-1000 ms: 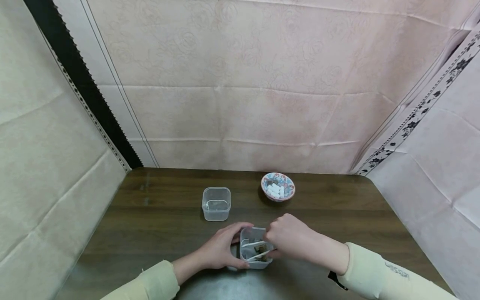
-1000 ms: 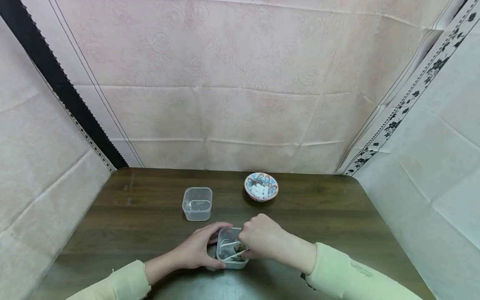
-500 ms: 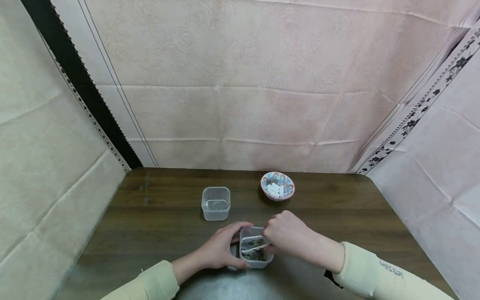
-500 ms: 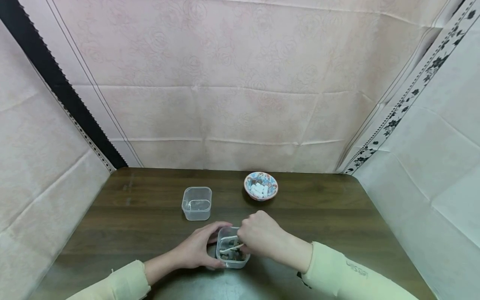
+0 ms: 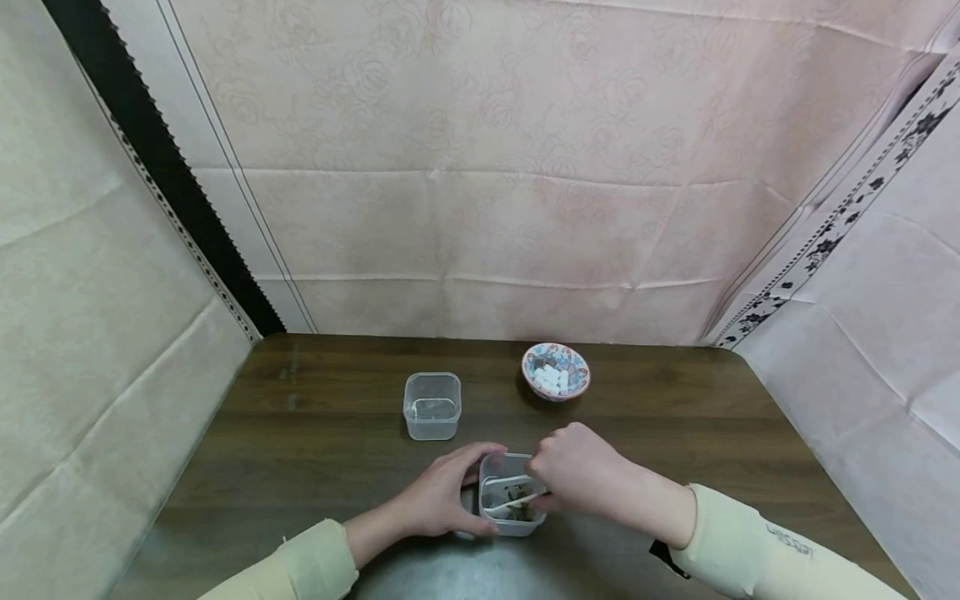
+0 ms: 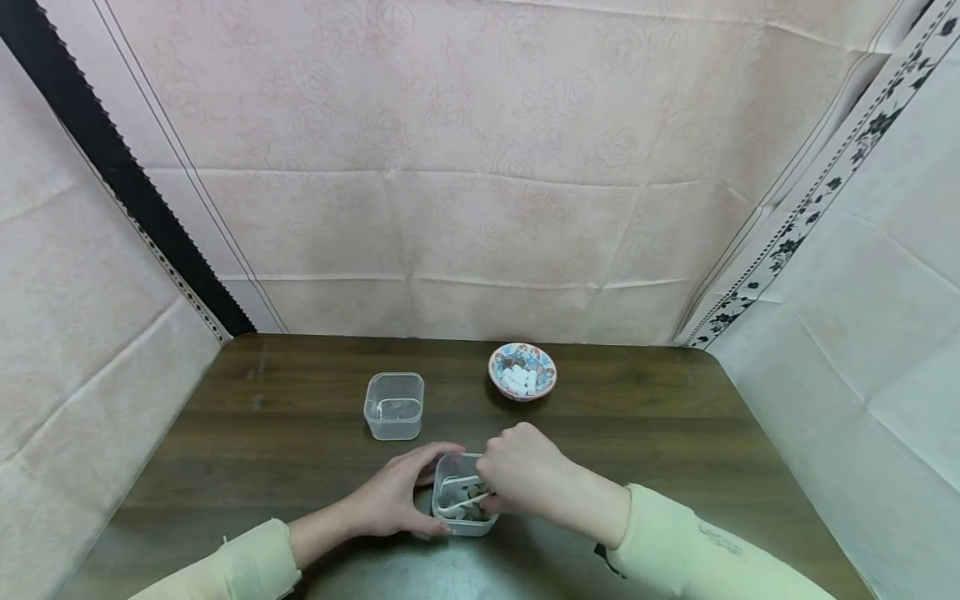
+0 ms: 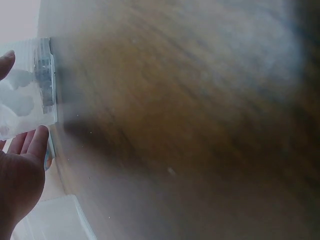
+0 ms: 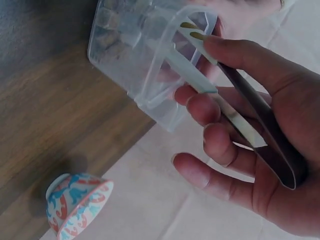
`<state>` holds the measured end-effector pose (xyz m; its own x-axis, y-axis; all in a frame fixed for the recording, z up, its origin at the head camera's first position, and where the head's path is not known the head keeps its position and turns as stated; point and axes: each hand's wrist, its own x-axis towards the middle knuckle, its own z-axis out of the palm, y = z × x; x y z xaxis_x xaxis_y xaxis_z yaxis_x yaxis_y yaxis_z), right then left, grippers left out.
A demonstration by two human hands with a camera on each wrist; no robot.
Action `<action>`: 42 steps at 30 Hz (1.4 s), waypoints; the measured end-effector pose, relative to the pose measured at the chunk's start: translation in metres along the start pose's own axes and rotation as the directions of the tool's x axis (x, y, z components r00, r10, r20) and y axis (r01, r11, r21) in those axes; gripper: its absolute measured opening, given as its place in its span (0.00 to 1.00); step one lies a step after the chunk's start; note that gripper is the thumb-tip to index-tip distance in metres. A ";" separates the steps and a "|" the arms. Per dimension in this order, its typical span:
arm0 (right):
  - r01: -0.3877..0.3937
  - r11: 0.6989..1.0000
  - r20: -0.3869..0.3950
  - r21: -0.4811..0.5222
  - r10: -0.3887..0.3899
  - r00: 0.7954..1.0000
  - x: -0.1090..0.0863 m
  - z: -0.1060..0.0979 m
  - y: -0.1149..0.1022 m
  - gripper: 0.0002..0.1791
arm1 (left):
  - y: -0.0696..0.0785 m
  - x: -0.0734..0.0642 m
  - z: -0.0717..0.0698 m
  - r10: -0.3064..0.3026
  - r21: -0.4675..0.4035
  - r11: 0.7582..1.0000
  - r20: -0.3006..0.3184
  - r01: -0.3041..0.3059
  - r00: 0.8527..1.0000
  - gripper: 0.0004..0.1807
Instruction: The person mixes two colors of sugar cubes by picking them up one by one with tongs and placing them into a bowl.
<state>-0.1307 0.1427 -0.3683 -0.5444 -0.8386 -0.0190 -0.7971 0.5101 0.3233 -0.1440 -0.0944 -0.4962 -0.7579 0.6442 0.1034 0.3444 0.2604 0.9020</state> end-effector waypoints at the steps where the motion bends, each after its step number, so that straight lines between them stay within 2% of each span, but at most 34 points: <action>1: 0.002 1.000 0.001 -0.002 -0.002 1.000 0.001 0.000 -0.001 0.21 | 0.000 0.000 0.000 -0.001 0.000 1.000 0.000 0.001 1.000 0.52; 14: -0.038 0.999 0.014 -0.030 0.039 0.999 0.005 0.002 0.000 0.21 | -0.001 0.000 0.000 0.011 0.005 1.000 -0.004 -0.011 1.000 0.51; 23: -0.062 0.997 0.017 -0.038 0.063 0.998 -0.001 -0.007 0.005 0.23 | -0.001 0.002 -0.001 0.019 0.010 1.000 0.002 -0.019 1.000 0.52; 27: -0.075 0.997 0.027 -0.005 0.075 0.997 0.000 -0.011 0.007 0.23 | -0.001 0.002 -0.002 0.014 0.004 1.000 0.001 -0.014 1.000 0.51; 31: -0.053 0.999 0.049 -0.004 0.053 0.997 0.006 -0.008 0.006 0.21 | 0.000 0.001 -0.003 0.004 -0.001 1.000 0.001 -0.004 1.000 0.51; 36: 0.004 0.998 0.018 -0.068 -0.002 1.000 0.012 -0.001 0.002 0.20 | 0.000 0.001 -0.002 0.008 -0.005 1.000 0.008 -0.008 1.000 0.51; 42: 0.031 0.997 0.031 -0.071 -0.029 0.999 0.016 0.003 -0.001 0.21 | 0.001 -0.001 -0.002 0.001 0.000 1.000 0.010 -0.001 1.000 0.51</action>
<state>-0.1392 0.1290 -0.3714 -0.5289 -0.8467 -0.0574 -0.7931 0.4691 0.3886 -0.1443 -0.0959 -0.4950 -0.7522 0.6513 0.1001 0.3451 0.2599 0.9019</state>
